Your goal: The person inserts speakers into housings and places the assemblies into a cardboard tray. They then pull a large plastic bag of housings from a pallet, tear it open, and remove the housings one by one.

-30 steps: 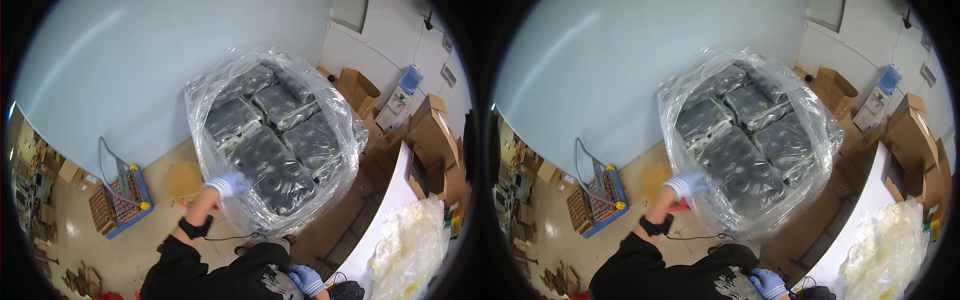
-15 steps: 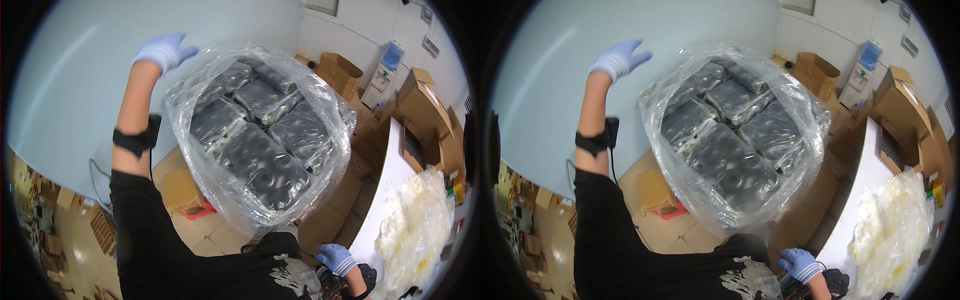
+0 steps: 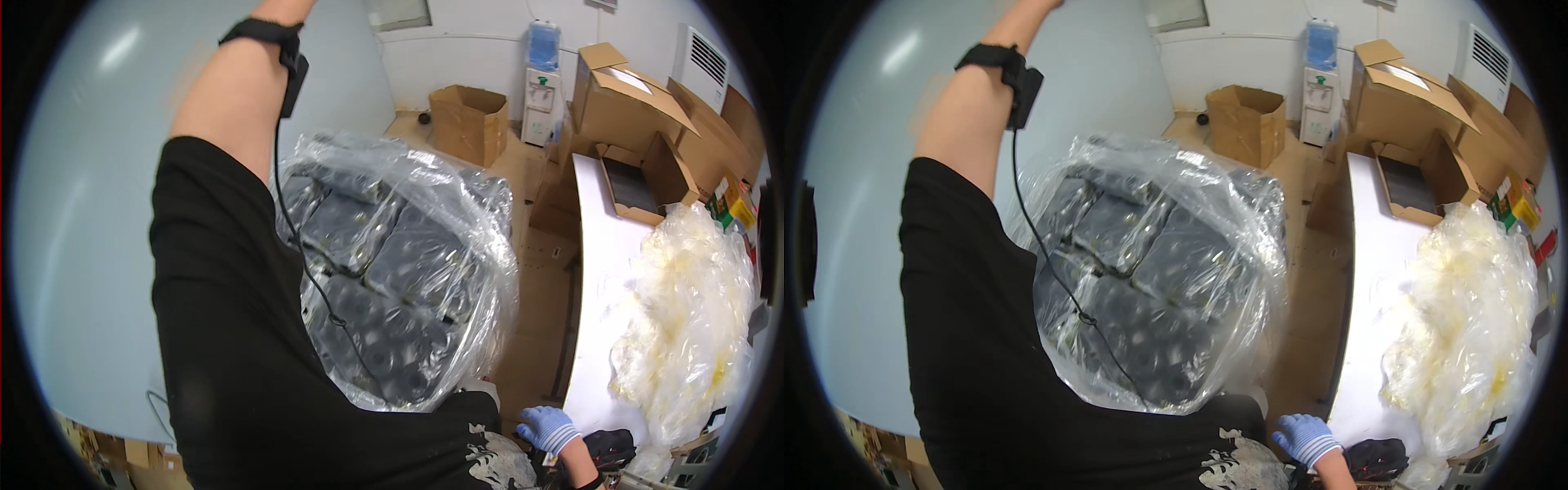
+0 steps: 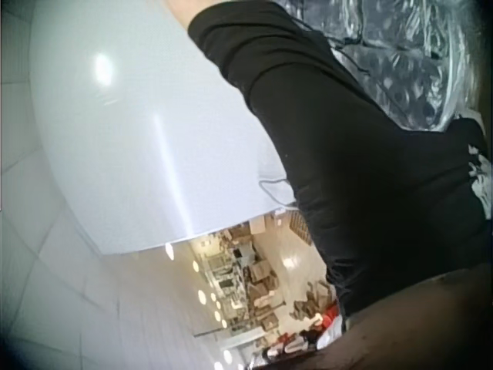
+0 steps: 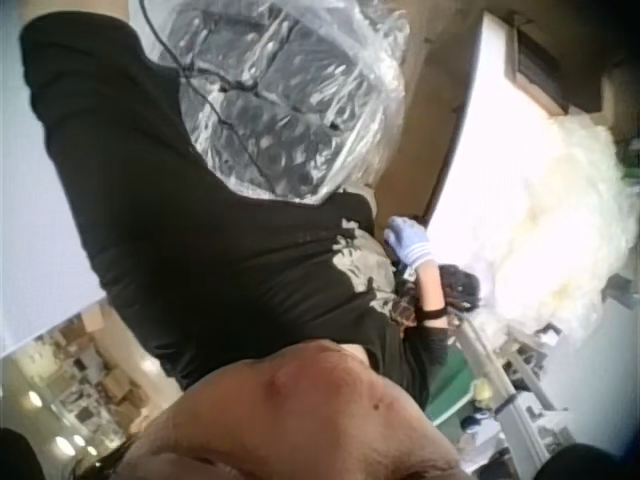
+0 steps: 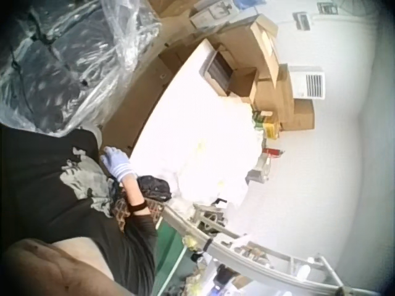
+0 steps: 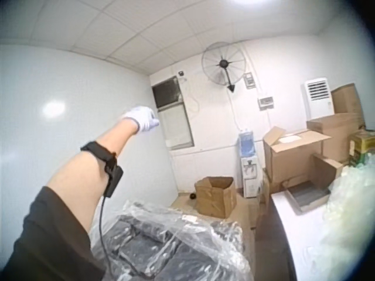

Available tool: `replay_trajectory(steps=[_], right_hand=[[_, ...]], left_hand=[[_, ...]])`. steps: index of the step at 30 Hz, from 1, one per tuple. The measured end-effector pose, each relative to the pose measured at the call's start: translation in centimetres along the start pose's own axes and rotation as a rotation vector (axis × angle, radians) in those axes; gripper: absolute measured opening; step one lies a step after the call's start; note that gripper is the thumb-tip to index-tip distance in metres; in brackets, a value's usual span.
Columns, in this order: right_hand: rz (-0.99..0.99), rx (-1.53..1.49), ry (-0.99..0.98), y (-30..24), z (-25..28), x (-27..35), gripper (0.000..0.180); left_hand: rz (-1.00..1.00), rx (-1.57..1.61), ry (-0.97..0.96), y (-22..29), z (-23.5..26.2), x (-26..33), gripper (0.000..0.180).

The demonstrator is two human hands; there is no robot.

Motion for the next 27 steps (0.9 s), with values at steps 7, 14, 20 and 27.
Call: replay_trajectory(steps=[7,14,20,27], right_hand=[[-0.035,-0.287,0.19,5.4,0.8,1.2,0.037],[-0.07,-0.347,0.265,8.2,1.2,3.0,0.031],[-0.122,-0.368,0.191,9.4,0.5,2.0,0.031],[-0.12,-0.392,0.061,9.9,-0.4,-2.2,0.032]], left_hand=[[0.042,0.021,-0.399,1.5,-18.1,-6.2,0.051],[0.04,0.097,-0.925,2.3,-38.8,2.0,0.056],[-0.088,0.085,-1.035,6.4,-45.7,10.3,0.057],[-0.016,0.223,-1.1,9.5,-51.5,10.5,0.066]])
Point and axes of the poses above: each hand's wrist, its own x-axis away from the middle knuckle, its own z-axis out of the back of the hand, y = z × x, the point moved 2 cm from there along -x, towards the middle knuckle, and after that the axes turned 10 degrees about -y, right-handed, at the moved point
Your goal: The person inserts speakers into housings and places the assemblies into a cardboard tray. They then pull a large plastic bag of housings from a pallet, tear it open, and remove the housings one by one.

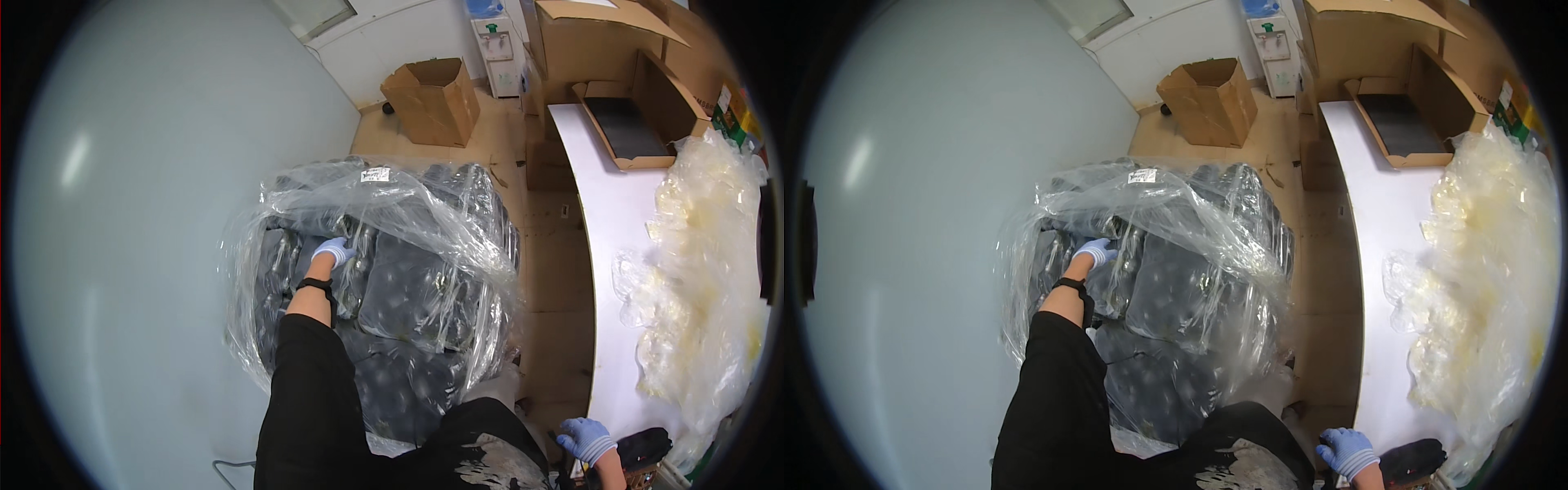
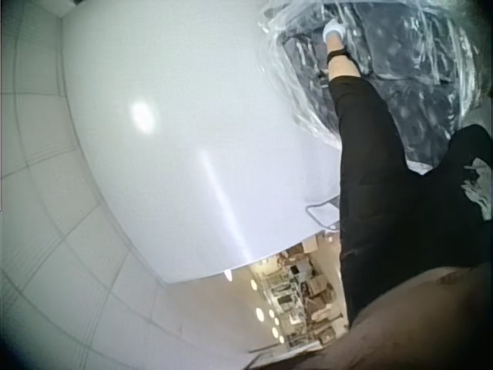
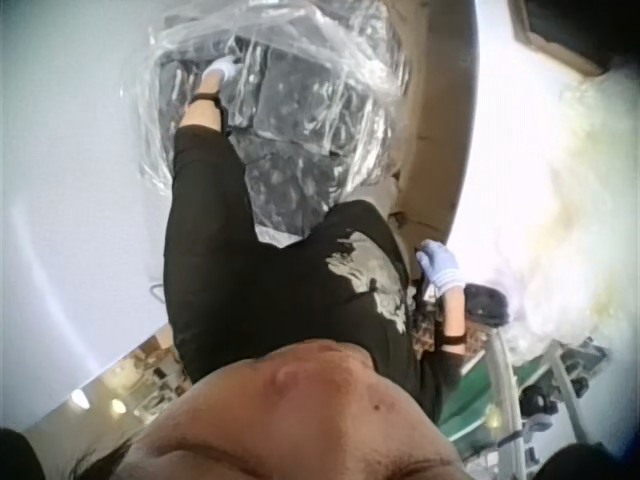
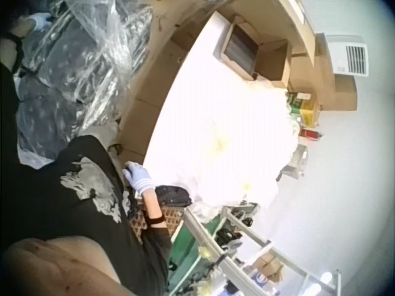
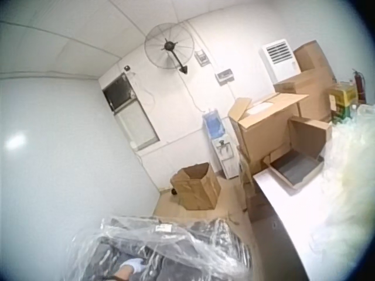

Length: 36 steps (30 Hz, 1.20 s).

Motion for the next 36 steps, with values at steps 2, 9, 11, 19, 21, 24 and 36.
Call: replay_trajectory(steps=[2,9,11,19,21,24,36], right_hand=[[-0.02,-0.014,-0.063,-0.6,0.7,-1.6,0.033],[-0.05,-0.108,-0.118,-2.9,2.6,-8.3,0.032],[0.005,-0.103,-0.082,-3.8,2.9,-10.0,0.032],[0.083,-0.3,-0.087,-5.8,3.9,-14.7,0.023],[0.035,-0.228,-0.122,-5.5,4.2,-15.4,0.023],[0.023,-0.157,-0.083,-4.7,4.6,-16.3,0.023],[0.008,-0.138,-0.066,-4.2,4.5,-17.9,0.026]], left_hand=[[0.002,0.072,0.024,0.0,-0.5,-2.2,0.068],[0.087,0.043,0.007,-1.7,-2.1,-10.9,0.066],[0.104,0.011,0.0,-2.5,-2.8,-13.3,0.063],[0.084,-0.351,0.058,-3.3,-4.6,-20.7,0.053],[0.061,-0.344,0.034,-2.9,-4.9,-22.0,0.052],[0.113,-0.45,0.059,-4.4,-6.3,-23.9,0.045],[0.346,-0.713,0.062,-2.0,-5.4,-25.2,0.021]])
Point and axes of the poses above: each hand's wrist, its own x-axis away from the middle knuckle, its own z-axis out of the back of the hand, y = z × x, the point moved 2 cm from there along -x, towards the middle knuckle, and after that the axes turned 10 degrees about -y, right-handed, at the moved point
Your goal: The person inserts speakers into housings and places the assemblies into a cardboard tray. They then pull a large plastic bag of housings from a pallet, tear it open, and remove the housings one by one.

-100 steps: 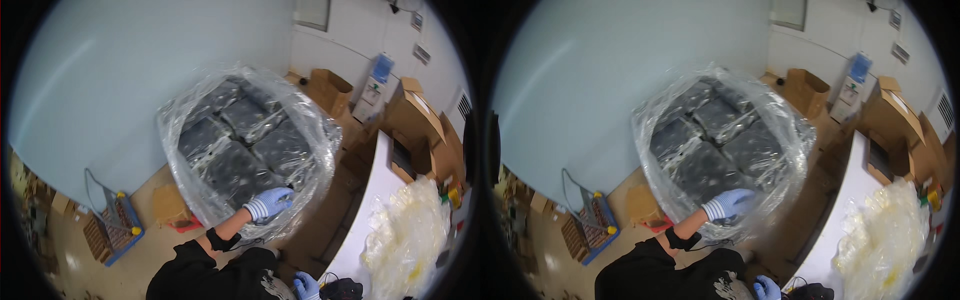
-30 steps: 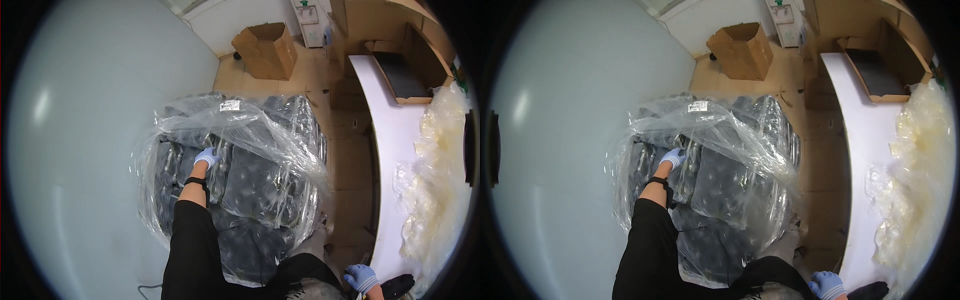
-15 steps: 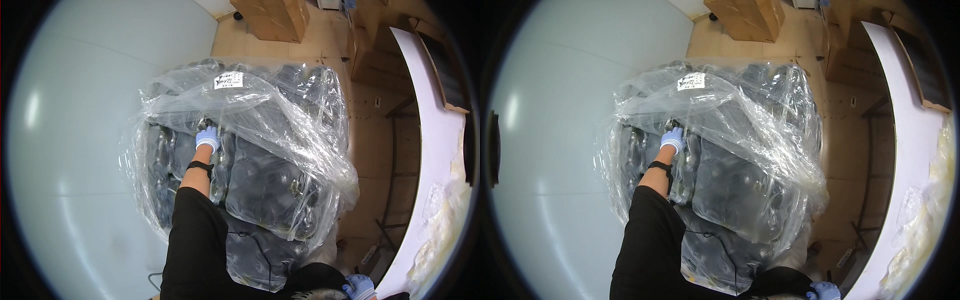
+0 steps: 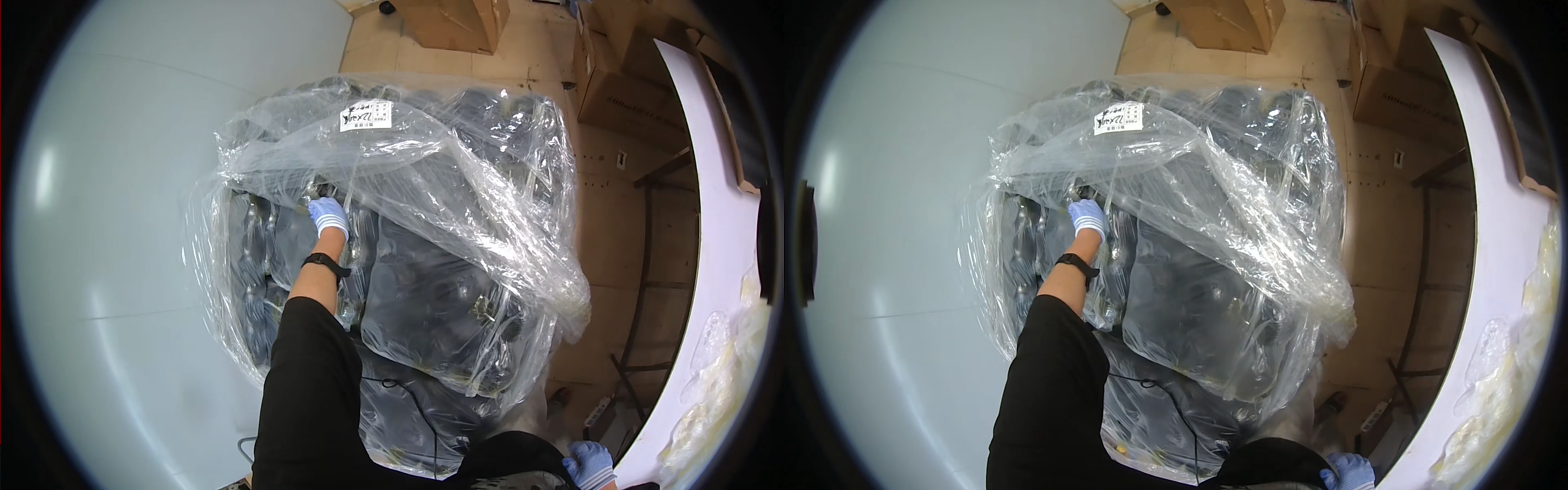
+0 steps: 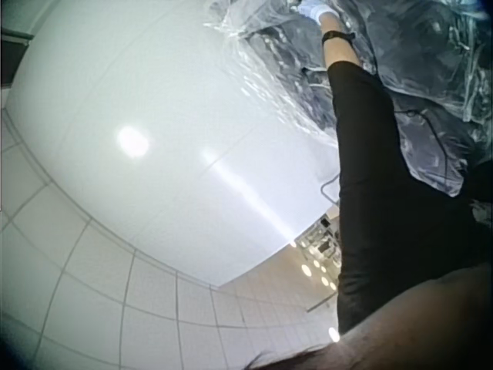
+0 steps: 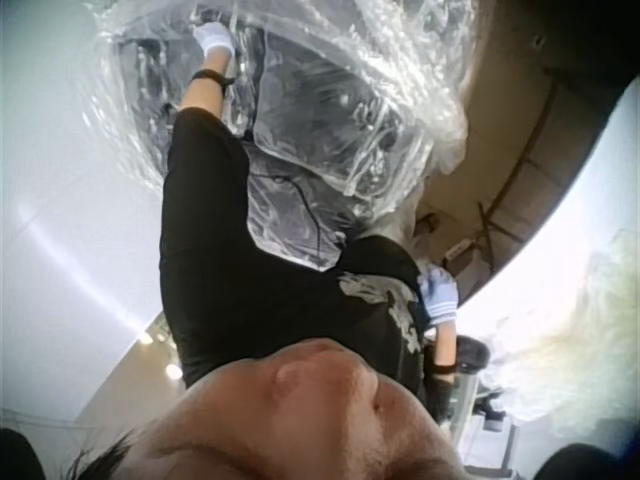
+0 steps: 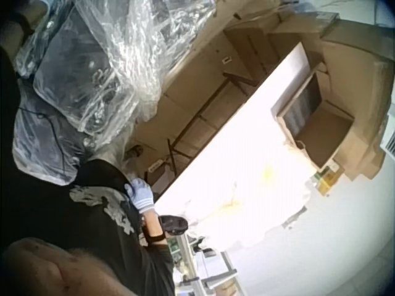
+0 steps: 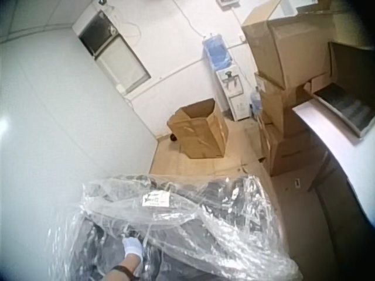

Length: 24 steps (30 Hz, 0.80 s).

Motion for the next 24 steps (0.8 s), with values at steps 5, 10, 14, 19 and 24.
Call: replay_trajectory(steps=[5,10,14,19,24], right_hand=[[-0.015,0.028,-0.029,0.7,0.4,0.0,0.026],[-0.063,0.055,0.021,2.3,-1.3,0.1,0.03],[-0.052,0.055,0.001,1.8,-0.9,-0.2,0.029],[-0.006,0.096,0.001,1.5,-0.2,-0.3,0.028],[-0.028,0.1,-0.026,1.2,0.3,-1.0,0.029]], left_hand=[[-0.057,-0.068,-0.129,-2.3,-0.1,-1.2,0.023],[-0.057,-0.066,0.006,-3.1,0.8,0.5,0.019],[-0.08,0.013,0.023,-3.9,0.7,1.0,0.019],[-0.136,-0.006,0.108,-5.4,1.0,3.1,0.018],[-0.212,0.021,0.141,-6.3,1.6,6.5,0.017]])
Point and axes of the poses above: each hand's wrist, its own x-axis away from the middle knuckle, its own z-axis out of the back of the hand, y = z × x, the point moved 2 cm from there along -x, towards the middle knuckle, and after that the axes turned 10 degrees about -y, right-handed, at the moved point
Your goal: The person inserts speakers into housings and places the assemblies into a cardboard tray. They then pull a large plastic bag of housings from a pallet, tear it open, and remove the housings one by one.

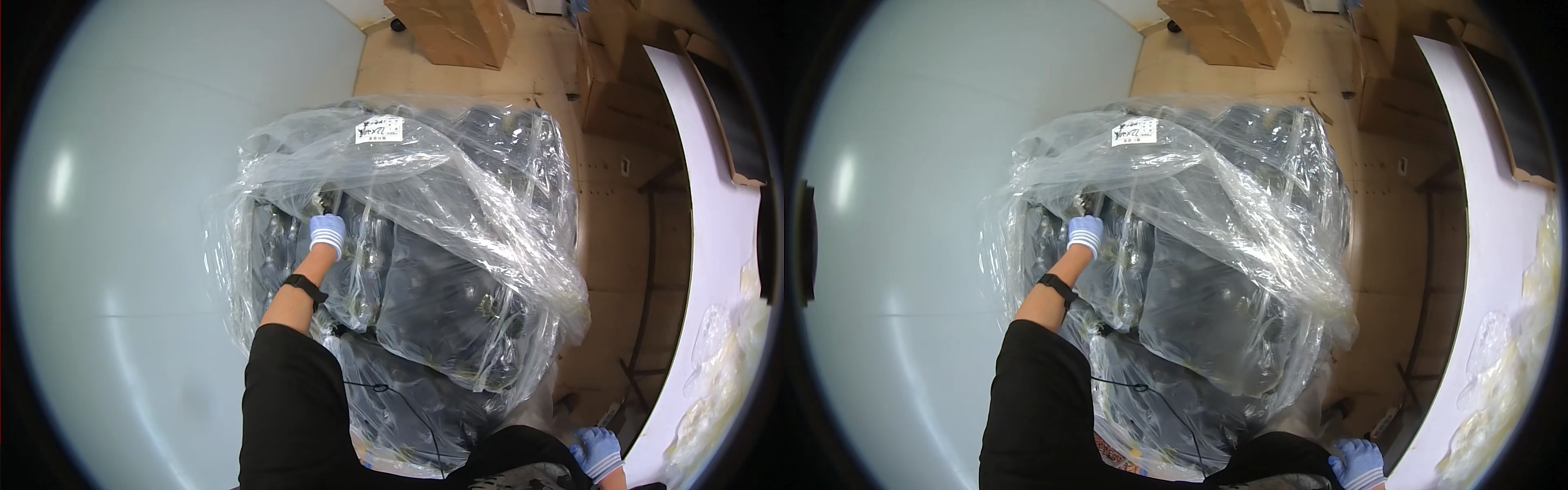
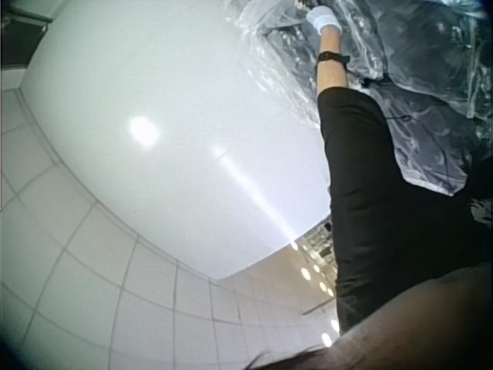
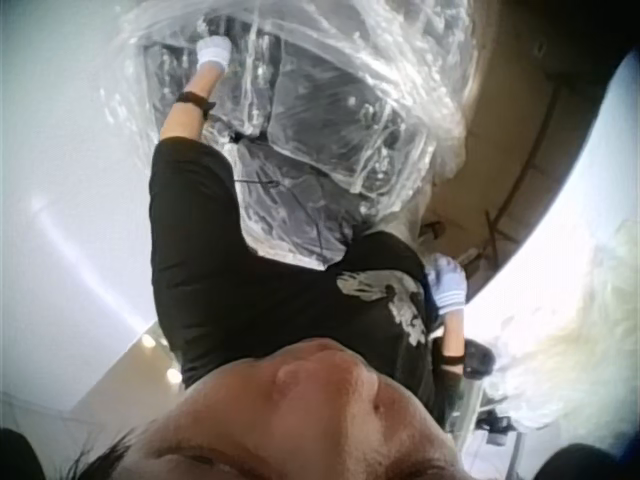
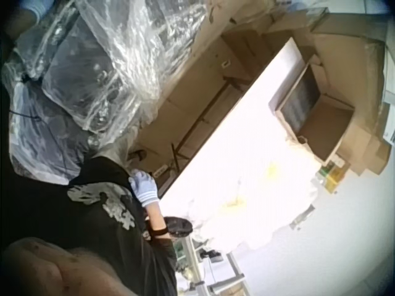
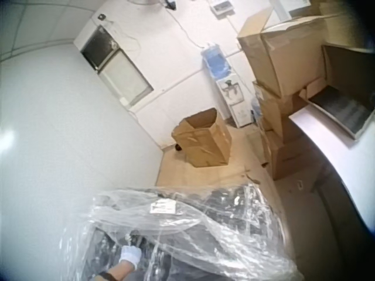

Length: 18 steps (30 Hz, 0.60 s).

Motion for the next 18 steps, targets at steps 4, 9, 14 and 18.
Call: replay_trajectory(steps=[4,9,14,18], right_hand=[[0.05,-0.002,0.017,-0.9,0.5,-0.7,0.03],[0.069,0.044,-0.012,-1.7,0.7,-1.1,0.03],[-0.006,0.101,-0.06,-0.5,0.6,-1.1,0.03],[-0.027,0.03,-0.072,-1.5,1.6,-1.2,0.028]], left_hand=[[-0.165,0.1,-0.016,3.2,1.0,2.7,0.019],[-0.108,0.501,-0.008,0.3,-1.2,2.1,0.049],[0.305,1.143,0.055,-3.0,-5.3,-2.4,0.082],[0.35,0.915,0.012,-1.4,-4.4,-5.7,0.089]])
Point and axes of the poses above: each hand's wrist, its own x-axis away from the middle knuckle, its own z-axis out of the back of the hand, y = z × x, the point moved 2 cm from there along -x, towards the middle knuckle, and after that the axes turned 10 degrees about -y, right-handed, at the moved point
